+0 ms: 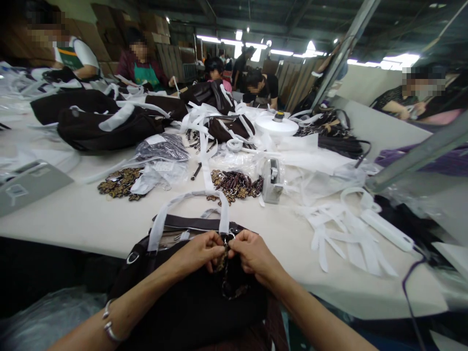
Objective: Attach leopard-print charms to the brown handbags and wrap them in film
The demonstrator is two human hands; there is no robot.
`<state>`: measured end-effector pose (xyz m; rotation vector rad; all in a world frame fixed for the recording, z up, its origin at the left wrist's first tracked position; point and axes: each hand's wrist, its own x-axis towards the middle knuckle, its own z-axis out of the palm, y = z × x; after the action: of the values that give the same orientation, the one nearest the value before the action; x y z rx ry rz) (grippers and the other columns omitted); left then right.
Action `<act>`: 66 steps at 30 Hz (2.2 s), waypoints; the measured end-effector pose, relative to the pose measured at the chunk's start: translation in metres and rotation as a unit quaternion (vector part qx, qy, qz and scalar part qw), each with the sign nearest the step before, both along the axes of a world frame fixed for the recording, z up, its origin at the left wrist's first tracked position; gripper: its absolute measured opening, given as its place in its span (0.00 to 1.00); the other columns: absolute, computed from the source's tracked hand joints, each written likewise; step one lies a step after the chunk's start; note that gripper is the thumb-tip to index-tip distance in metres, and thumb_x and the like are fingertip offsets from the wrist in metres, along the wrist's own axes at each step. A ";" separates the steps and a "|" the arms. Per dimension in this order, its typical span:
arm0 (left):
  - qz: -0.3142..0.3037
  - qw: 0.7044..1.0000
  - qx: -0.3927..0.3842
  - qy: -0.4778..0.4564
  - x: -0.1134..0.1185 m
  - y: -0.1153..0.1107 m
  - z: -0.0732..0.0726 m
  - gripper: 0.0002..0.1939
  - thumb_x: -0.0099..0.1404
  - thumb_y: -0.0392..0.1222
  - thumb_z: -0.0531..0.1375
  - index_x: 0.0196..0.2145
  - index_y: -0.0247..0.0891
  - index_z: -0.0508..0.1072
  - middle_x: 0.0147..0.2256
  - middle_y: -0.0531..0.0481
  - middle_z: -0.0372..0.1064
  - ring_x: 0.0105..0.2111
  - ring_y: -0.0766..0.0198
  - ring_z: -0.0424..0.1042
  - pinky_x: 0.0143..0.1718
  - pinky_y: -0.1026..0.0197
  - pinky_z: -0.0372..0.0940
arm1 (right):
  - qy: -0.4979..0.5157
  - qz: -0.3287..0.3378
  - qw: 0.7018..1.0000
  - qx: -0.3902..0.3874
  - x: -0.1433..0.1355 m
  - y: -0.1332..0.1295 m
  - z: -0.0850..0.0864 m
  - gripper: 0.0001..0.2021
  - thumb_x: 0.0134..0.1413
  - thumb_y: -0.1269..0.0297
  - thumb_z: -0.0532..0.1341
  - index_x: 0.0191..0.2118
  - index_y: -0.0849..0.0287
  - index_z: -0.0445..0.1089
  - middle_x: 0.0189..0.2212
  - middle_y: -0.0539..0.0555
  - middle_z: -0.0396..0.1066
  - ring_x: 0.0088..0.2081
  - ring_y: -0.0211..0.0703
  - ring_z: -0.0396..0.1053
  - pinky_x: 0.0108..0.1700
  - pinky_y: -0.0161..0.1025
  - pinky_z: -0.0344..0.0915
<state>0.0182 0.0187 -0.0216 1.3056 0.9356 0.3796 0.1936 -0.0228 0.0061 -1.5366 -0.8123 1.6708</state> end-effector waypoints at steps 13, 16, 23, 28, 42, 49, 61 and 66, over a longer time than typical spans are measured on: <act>0.000 0.958 -0.269 -0.100 0.000 -0.012 0.008 0.23 0.50 0.55 0.69 0.33 0.33 0.70 0.27 0.50 0.70 0.18 0.73 0.66 0.14 0.73 0.61 | -0.052 0.139 0.989 -0.020 0.028 -0.001 0.023 0.18 0.50 0.49 0.64 0.34 0.59 0.66 0.14 0.41 0.61 0.11 0.25 0.45 0.13 0.28 0.37; -0.008 0.959 -0.258 -0.116 0.000 -0.012 0.011 0.19 0.54 0.52 0.66 0.35 0.33 0.71 0.28 0.50 0.69 0.19 0.73 0.65 0.14 0.74 0.60 | -0.056 0.112 0.992 -0.006 0.040 0.000 0.039 0.18 0.50 0.48 0.65 0.34 0.59 0.65 0.13 0.39 0.56 0.12 0.25 0.42 0.15 0.28 0.35; 0.031 0.997 0.050 0.049 -0.013 -0.019 0.015 0.13 0.60 0.46 0.60 0.41 0.38 0.71 0.36 0.47 0.69 0.32 0.58 0.70 0.27 0.60 0.70 | 0.037 0.069 0.997 0.029 0.041 -0.008 0.062 0.16 0.52 0.50 0.66 0.34 0.59 0.66 0.12 0.37 0.47 0.14 0.26 0.37 0.17 0.29 0.34; 0.093 0.966 0.231 0.073 -0.022 -0.040 0.047 0.18 0.64 0.43 0.58 0.52 0.46 0.70 0.43 0.46 0.70 0.38 0.57 0.71 0.40 0.57 0.68 | 0.145 0.101 0.984 0.030 0.017 -0.021 0.071 0.14 0.56 0.52 0.64 0.35 0.59 0.69 0.13 0.39 0.47 0.15 0.26 0.37 0.16 0.29 0.36; 0.049 0.922 -0.240 -0.300 -0.007 -0.057 0.052 0.16 0.66 0.52 0.59 0.46 0.40 0.67 0.27 0.52 0.69 0.15 0.73 0.64 0.11 0.73 0.60 | 0.021 0.067 0.995 0.073 0.006 -0.023 0.062 0.17 0.52 0.50 0.66 0.31 0.59 0.66 0.15 0.41 0.53 0.15 0.26 0.46 0.17 0.29 0.39; 0.174 0.879 -0.262 -0.358 -0.011 -0.046 0.049 0.14 0.70 0.45 0.54 0.28 0.36 0.64 0.23 0.55 0.62 0.15 0.75 0.60 0.11 0.75 0.56 | -0.042 0.107 0.988 0.102 0.019 -0.024 0.063 0.18 0.47 0.59 0.70 0.43 0.57 0.70 0.28 0.46 0.68 0.22 0.29 0.55 0.24 0.30 0.53; 0.175 0.902 -0.207 -0.337 -0.014 -0.041 0.056 0.16 0.71 0.46 0.52 0.27 0.36 0.62 0.22 0.55 0.62 0.15 0.74 0.61 0.12 0.73 0.58 | -0.325 0.224 0.888 0.237 0.036 -0.025 0.073 0.05 0.52 0.72 0.63 0.27 0.57 0.72 0.28 0.48 0.72 0.32 0.37 0.68 0.37 0.35 0.63; 0.172 0.916 -0.212 -0.292 -0.012 -0.040 0.049 0.15 0.69 0.47 0.55 0.27 0.36 0.61 0.22 0.55 0.62 0.15 0.74 0.60 0.12 0.73 0.57 | -0.184 0.044 0.950 0.249 0.039 -0.019 0.064 0.07 0.56 0.63 0.63 0.28 0.58 0.70 0.44 0.54 0.71 0.43 0.44 0.71 0.39 0.38 0.70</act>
<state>0.0062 -0.0214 0.0279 0.5656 0.6758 0.7473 0.2324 -0.0421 0.0704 -1.4705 -1.3971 1.1184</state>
